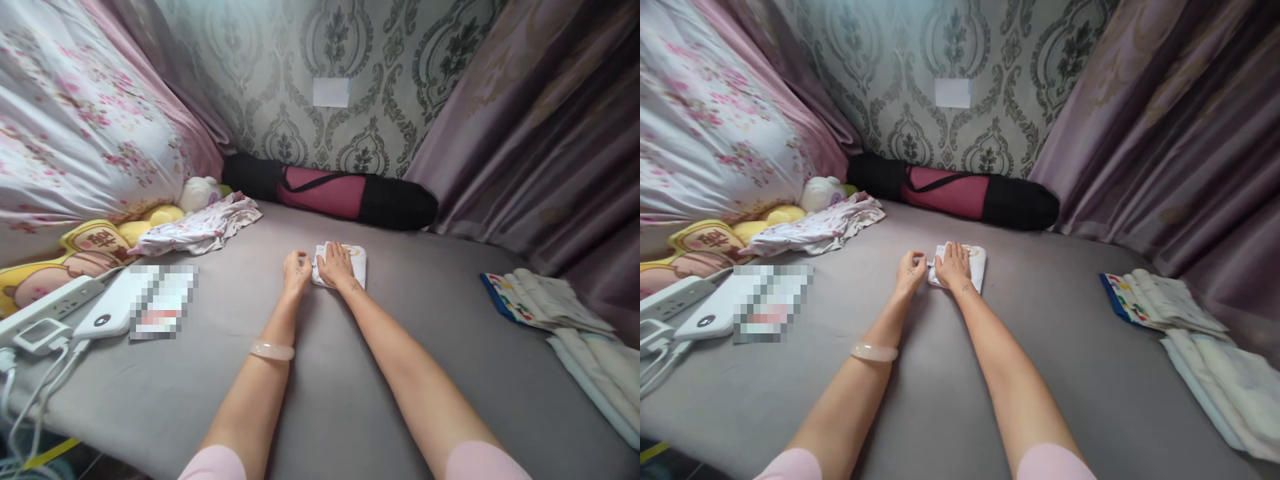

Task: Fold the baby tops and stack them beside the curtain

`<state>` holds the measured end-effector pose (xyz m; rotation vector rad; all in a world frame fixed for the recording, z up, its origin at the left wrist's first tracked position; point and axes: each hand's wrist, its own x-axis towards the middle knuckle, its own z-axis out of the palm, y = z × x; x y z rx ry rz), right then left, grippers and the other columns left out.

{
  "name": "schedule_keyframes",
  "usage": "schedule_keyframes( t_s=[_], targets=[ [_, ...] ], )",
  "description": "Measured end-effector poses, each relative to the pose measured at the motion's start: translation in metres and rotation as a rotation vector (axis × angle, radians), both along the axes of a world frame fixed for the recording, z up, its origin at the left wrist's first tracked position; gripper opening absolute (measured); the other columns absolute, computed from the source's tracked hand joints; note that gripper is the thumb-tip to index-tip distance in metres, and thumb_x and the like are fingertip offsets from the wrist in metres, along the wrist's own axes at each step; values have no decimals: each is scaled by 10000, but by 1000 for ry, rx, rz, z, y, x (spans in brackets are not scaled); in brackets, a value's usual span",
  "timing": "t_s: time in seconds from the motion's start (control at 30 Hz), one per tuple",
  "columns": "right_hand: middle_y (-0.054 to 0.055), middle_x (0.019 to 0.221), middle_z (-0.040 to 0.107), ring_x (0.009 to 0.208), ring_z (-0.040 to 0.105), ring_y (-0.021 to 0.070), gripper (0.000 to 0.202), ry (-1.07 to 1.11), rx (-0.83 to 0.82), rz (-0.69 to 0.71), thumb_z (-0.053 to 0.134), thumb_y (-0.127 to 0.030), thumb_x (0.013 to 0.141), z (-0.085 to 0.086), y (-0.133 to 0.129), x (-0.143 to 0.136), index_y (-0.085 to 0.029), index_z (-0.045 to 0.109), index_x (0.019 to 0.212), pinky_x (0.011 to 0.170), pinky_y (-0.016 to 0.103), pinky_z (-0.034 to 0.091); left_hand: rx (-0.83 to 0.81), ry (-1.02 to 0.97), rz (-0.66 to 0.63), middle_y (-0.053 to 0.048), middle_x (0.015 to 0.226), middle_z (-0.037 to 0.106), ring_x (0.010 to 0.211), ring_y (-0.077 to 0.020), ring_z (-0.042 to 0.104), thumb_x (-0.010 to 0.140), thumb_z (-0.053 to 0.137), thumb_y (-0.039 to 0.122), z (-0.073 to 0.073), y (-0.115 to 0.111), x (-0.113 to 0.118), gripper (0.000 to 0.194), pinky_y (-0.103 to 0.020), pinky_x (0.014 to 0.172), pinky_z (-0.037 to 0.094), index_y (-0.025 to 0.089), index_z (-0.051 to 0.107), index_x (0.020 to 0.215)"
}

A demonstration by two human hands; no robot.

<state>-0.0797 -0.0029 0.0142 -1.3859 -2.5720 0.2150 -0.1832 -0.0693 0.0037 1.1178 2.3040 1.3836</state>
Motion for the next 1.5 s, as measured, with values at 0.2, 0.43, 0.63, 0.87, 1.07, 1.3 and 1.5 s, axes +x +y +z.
schedule_keyframes(
  t_s=[0.2, 0.43, 0.63, 0.87, 1.07, 1.3, 1.5],
  targets=[
    [171, 1576, 235, 1466, 153, 265, 613, 11, -18, 38, 278, -384, 994, 15, -17, -5, -12, 309, 1482, 1172, 426, 60, -3, -21, 4, -44, 790, 618, 798, -195, 609, 813, 512, 244, 1, -1, -2, 223, -314, 746, 485, 156, 629, 982],
    [149, 1582, 227, 1474, 117, 238, 599, 9, -6, 54, 271, -338, 979, 3, -36, -15, -17, 318, 1481, 1178, 409, 21, 30, -52, 48, -94, 971, 676, 970, -206, 629, 845, 450, 190, 5, -5, -6, 225, -314, 879, 476, 155, 621, 989],
    [144, 1580, 239, 1471, 130, 249, 598, 39, -45, 92, 258, -337, 973, 2, -38, -11, -16, 340, 1471, 1183, 426, 36, 13, -87, 6, -108, 1039, 691, 1008, -187, 640, 867, 413, 164, 7, -4, -2, 238, -293, 916, 466, 155, 608, 1003],
    [132, 1592, 205, 1474, 141, 218, 590, 107, -158, 208, 226, -325, 985, 10, -41, 21, -44, 285, 1500, 1191, 381, 91, -57, -29, -69, -113, 1004, 698, 972, -190, 648, 914, 366, 212, 2, -1, 6, 269, -298, 884, 466, 152, 601, 1032],
    [152, 1582, 228, 1474, 146, 235, 601, 65, -120, 309, 267, -374, 994, 10, -60, 75, -47, 306, 1496, 1199, 394, 77, -221, 111, -74, -152, 1015, 676, 1012, -258, 626, 870, 502, 486, 3, 3, 12, 394, -341, 892, 454, 138, 600, 1027],
    [60, 1570, 285, 1456, 221, 189, 525, 116, -228, 350, 304, -376, 993, 14, -63, 156, -175, 411, 1466, 1195, 377, 160, -388, 212, 44, -241, 1220, 550, 1205, -389, 509, 743, 595, 619, 12, 8, 29, 523, -463, 969, 402, 155, 598, 986],
    [72, 1351, 589, 1269, 517, 180, 462, 459, -237, 171, 304, -377, 993, 7, -51, 196, -188, 593, 1300, 1103, 342, 351, -512, 132, 54, -284, 1276, 507, 1236, -430, 482, 659, 648, 636, 21, 17, 29, 561, -487, 937, 422, 143, 625, 926]
  ],
)
